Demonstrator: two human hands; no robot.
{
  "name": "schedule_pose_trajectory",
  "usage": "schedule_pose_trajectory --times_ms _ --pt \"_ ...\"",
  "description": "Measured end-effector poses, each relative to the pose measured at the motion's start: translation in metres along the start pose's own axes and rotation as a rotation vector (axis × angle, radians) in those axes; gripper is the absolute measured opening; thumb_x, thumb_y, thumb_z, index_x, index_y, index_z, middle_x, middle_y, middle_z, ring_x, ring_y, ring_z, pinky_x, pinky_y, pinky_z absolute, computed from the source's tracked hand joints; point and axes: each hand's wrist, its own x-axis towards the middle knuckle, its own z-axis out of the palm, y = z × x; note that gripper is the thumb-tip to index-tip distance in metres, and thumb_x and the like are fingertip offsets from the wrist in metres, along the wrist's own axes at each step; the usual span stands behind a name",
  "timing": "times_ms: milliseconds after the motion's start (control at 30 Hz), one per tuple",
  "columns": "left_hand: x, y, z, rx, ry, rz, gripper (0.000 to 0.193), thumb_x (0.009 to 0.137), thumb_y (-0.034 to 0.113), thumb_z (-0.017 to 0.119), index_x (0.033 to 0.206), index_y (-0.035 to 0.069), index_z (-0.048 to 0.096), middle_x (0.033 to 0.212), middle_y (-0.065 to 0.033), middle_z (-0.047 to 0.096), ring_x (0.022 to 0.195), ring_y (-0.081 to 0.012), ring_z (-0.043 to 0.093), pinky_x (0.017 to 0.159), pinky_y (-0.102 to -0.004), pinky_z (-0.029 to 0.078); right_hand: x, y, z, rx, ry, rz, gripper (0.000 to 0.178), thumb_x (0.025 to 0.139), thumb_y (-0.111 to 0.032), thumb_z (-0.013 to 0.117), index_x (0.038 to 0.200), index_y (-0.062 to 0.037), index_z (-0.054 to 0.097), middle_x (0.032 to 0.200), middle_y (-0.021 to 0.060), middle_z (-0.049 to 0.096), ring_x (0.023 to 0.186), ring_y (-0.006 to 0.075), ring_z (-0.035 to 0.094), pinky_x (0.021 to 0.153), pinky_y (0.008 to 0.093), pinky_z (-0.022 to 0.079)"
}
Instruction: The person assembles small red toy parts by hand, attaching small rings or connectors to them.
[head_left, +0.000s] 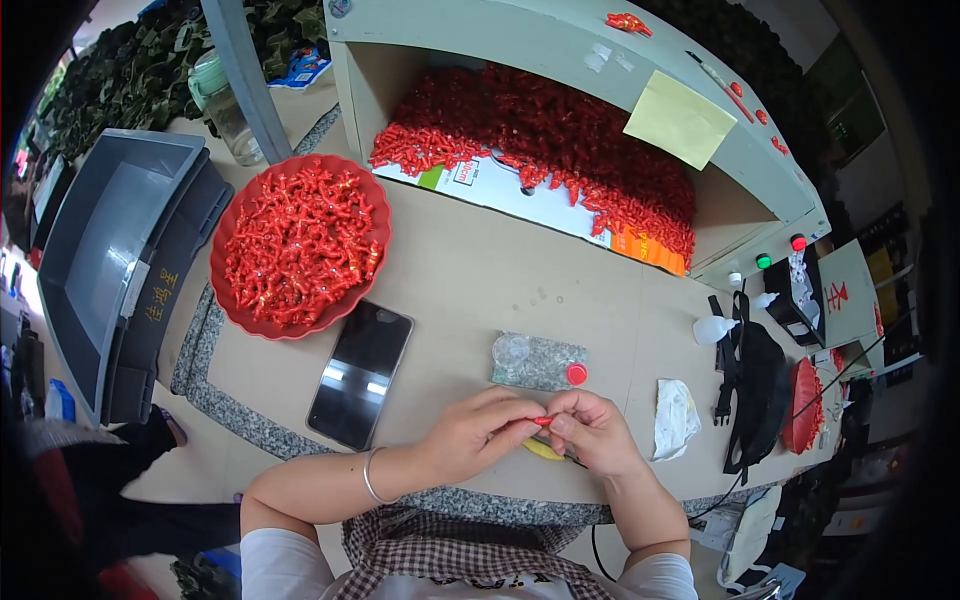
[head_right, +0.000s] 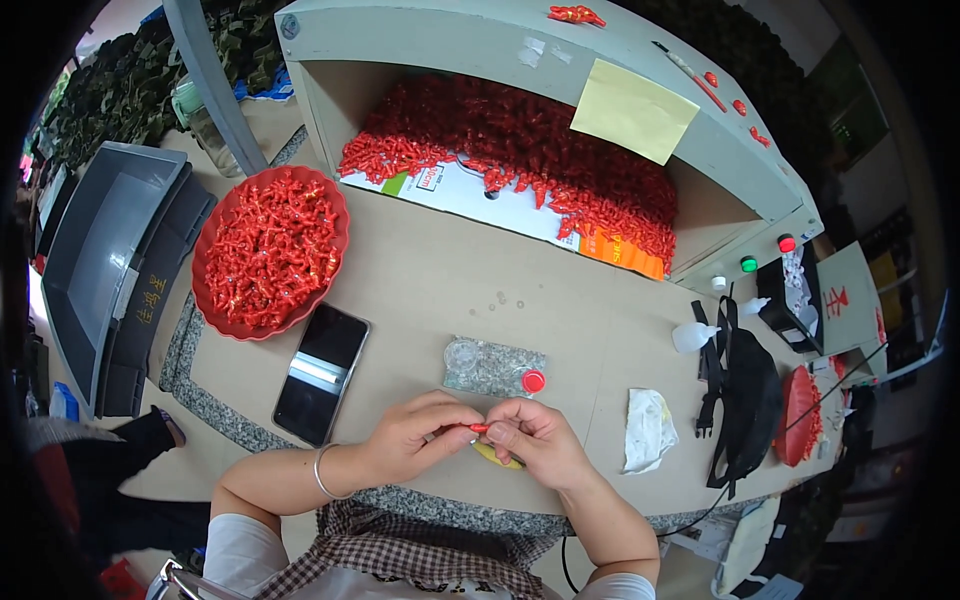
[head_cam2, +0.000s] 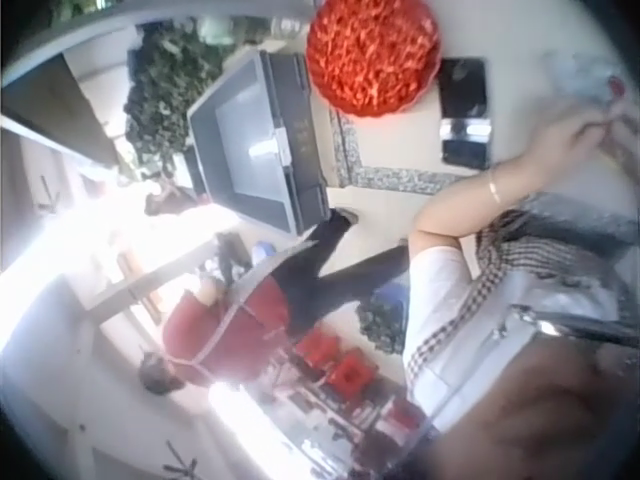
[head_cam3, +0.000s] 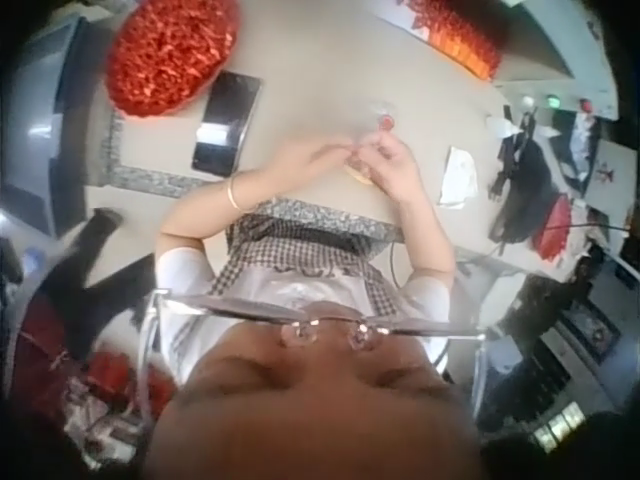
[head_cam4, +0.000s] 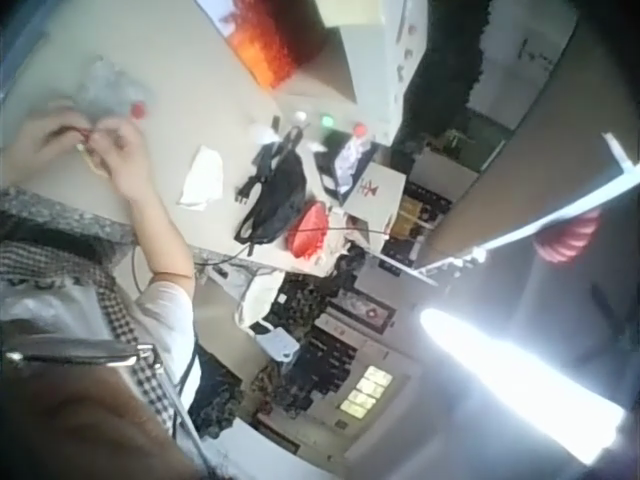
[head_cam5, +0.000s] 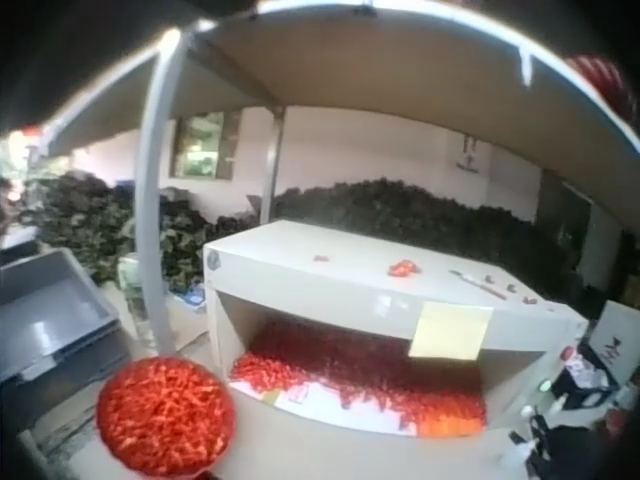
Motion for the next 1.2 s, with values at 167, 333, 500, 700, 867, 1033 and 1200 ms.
schedule_pose_trajectory --times_ms 167,333,500,700,867,1033,1200 --pt "-0.003 0.003 0.002 0.030 -0.032 0.037 0.020 0.079 0.003 0.064 0.099 0.003 0.062 0.087 -0.0082 0.060 0.071 -0.0156 0.059 0.057 -0.0241 0.047 -0.002 0.007 -0.010 0.236 -0.169 -0.052 0.010 0.090 -0.013 0.052 0.091 -0.0028 0.053 0.080 0.0047 0.054 0.062 0.0096 0.048 0.055 0.0225 0.040" --pt "-0.003 -0.002 0.002 -0.120 -0.018 -0.127 0.021 0.083 0.001 0.058 0.104 0.001 0.059 0.091 -0.0086 0.060 0.073 -0.0119 0.060 0.060 -0.0223 0.050 -0.007 -0.004 -0.027 0.207 -0.098 -0.121 0.009 0.089 -0.012 0.052 0.088 -0.0033 0.053 0.081 0.0055 0.054 0.063 0.0106 0.047 0.056 0.0239 0.039" --pt "-0.007 -0.002 -0.001 -0.256 -0.086 -0.271 0.022 0.087 0.008 0.055 0.108 0.003 0.056 0.093 -0.0077 0.057 0.078 -0.0130 0.058 0.066 -0.0232 0.048 -0.020 -0.033 -0.045 -0.103 0.260 -0.098 0.009 0.087 -0.013 0.055 0.082 -0.0051 0.053 0.069 0.0014 0.052 0.061 0.0086 0.046 0.056 0.0221 0.037" --pt "-0.005 -0.007 0.000 -0.214 -0.117 -0.235 0.021 0.087 0.004 0.054 0.108 0.001 0.056 0.093 -0.0081 0.059 0.074 -0.0106 0.060 0.061 -0.0212 0.053 0.000 -0.036 -0.053 -0.268 0.337 0.102 0.013 0.085 -0.017 0.059 0.078 -0.0066 0.054 0.066 -0.0019 0.050 0.059 0.0065 0.042 0.055 0.0203 0.035" --pt "-0.005 -0.007 -0.001 -0.262 -0.109 -0.284 0.022 0.087 0.004 0.054 0.109 0.001 0.056 0.093 -0.0081 0.059 0.075 -0.0107 0.060 0.061 -0.0213 0.053 0.011 -0.035 -0.053 -0.333 0.321 0.180 0.014 0.084 -0.017 0.060 0.077 -0.0068 0.056 0.065 -0.0040 0.049 0.059 0.0048 0.040 0.054 0.0190 0.033" --pt "-0.004 -0.004 -0.003 -0.237 -0.130 -0.263 0.022 0.087 0.003 0.053 0.109 0.000 0.055 0.093 -0.0083 0.058 0.072 -0.0101 0.059 0.061 -0.0209 0.052 0.017 -0.038 -0.051 -0.394 0.350 0.216 0.015 0.083 -0.017 0.062 0.072 -0.0079 0.055 0.063 -0.0043 0.049 0.057 0.0047 0.041 0.052 0.0190 0.031" --pt "-0.004 -0.005 -0.004 -0.257 -0.133 -0.298 0.022 0.087 0.003 0.052 0.109 -0.001 0.055 0.093 -0.0082 0.057 0.072 -0.0100 0.059 0.062 -0.0209 0.051 0.022 -0.031 -0.060 -0.452 0.351 0.226 0.016 0.082 -0.017 0.062 0.072 -0.0059 0.056 0.063 -0.0040 0.048 0.057 0.0046 0.040 0.051 0.0193 0.031"
